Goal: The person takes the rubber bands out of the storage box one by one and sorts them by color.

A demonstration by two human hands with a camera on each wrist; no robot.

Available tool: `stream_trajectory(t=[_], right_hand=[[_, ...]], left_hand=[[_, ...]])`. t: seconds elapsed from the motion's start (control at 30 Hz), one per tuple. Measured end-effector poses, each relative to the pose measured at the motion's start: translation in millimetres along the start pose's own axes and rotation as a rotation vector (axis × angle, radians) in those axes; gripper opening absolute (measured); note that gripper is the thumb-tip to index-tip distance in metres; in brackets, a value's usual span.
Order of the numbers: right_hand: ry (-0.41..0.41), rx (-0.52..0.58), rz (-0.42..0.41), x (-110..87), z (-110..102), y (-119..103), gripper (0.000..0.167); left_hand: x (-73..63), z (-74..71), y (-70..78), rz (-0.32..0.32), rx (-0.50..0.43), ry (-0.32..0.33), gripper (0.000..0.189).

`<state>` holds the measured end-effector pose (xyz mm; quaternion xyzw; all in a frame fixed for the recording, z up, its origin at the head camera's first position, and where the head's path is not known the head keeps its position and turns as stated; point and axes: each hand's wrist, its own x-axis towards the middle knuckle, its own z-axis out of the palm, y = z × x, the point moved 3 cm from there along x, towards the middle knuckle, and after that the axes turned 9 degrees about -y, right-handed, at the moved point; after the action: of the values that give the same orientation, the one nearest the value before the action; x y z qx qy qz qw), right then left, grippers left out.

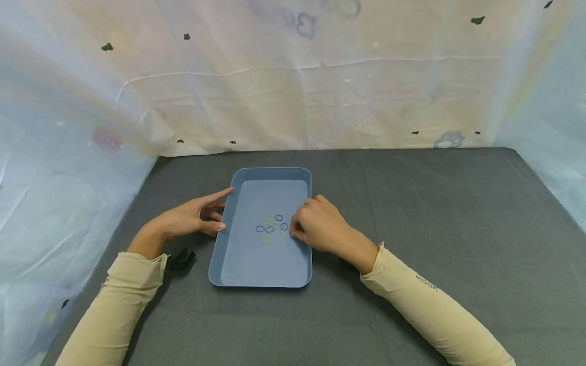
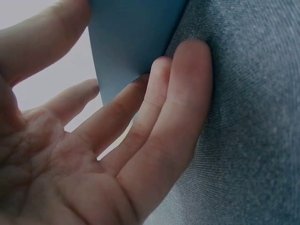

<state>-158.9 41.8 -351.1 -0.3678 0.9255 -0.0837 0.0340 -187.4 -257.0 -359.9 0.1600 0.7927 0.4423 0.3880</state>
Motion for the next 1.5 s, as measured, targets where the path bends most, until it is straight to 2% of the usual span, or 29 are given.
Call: stream_trajectory(t=[0.3, 0.63, 0.87, 1.07, 1.3, 1.5], right_hand=[[0.101, 0.078, -0.036, -4.2, -13, 5, 0.007], [0.102, 0.156, 0.001, -11.3, -24, 20, 0.005], [0.072, 0.184, 0.062, -15.7, -32, 28, 0.004], [0.044, 0.186, 0.117, -17.5, -38, 42, 0.005], [-0.024, 0.208, 0.165, -15.3, -29, 56, 0.006], [-0.038, 0.207, 0.196, -14.0, -22, 66, 0.006]], left_hand=[[-4.1, -1.9, -3.6, -0.004, 0.002, 0.001, 0.099], [-1.1, -4.9, -7.5, -0.012, -0.018, 0.017, 0.099], [-7.0, -4.7, -10.1, -0.015, -0.054, 0.015, 0.101], [-7.6, -7.4, -10.6, 0.008, -0.088, 0.03, 0.1], [-7.9, -7.6, -12.2, 0.011, -0.095, 0.023, 0.101], [-6.6, -7.4, -12.7, 0.016, -0.121, 0.014, 0.102]])
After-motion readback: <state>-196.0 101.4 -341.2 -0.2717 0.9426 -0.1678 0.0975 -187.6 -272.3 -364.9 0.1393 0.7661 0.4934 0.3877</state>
